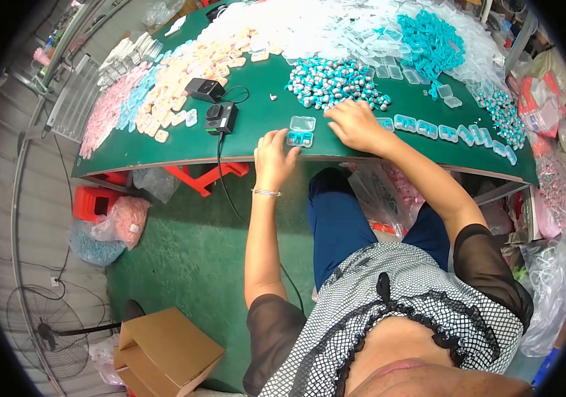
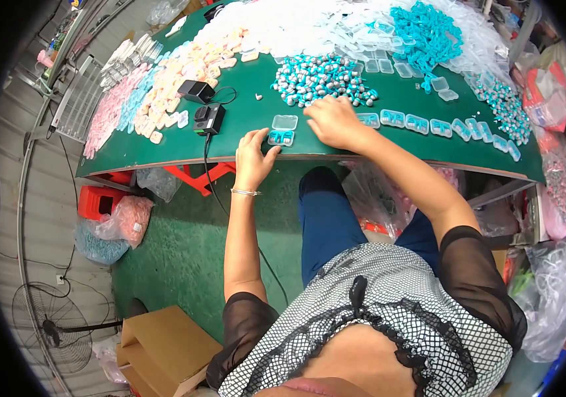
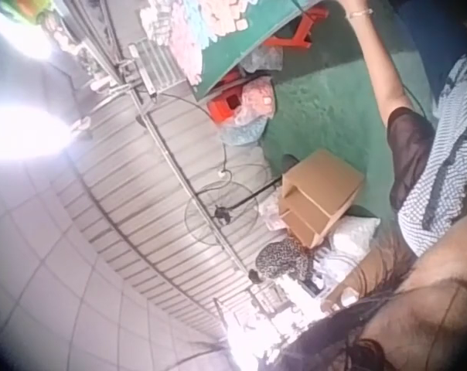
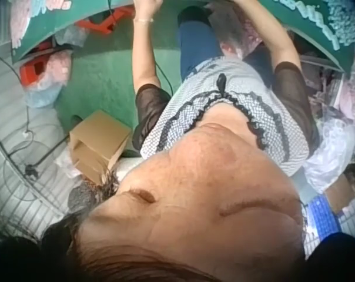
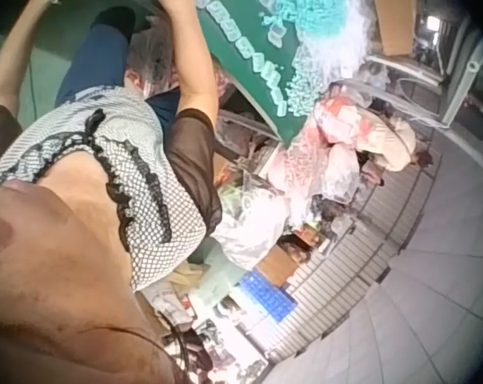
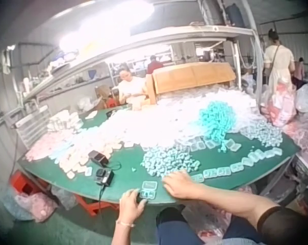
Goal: Sorting and placing small decorative or functional components into small plastic containers.
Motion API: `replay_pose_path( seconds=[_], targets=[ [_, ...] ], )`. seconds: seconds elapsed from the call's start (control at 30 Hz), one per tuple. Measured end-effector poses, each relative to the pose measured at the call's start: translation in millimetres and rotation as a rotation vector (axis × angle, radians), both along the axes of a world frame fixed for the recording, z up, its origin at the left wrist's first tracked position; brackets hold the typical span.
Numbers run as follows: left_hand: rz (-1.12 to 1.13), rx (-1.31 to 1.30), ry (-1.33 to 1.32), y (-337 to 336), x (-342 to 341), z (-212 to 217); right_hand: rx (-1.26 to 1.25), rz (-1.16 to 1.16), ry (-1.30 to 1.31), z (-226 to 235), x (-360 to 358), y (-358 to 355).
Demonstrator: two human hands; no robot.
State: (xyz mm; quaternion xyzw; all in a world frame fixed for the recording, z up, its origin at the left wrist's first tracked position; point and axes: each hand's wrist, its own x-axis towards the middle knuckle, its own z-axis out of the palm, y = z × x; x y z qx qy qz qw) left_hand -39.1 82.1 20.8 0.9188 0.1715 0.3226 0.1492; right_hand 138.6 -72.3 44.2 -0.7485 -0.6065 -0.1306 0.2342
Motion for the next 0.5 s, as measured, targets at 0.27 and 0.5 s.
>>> replay_pose_path(
  seconds=[0.27,0.5],
  targets=[
    [-0.062,-0.062,0.041,6,3,0,-0.111,-0.126,0.094,-19,-7,49],
    [-0.182,-0.222,0.087,8,11,13,0.250,0.226,0.259,-14,-5,39]
  ],
)
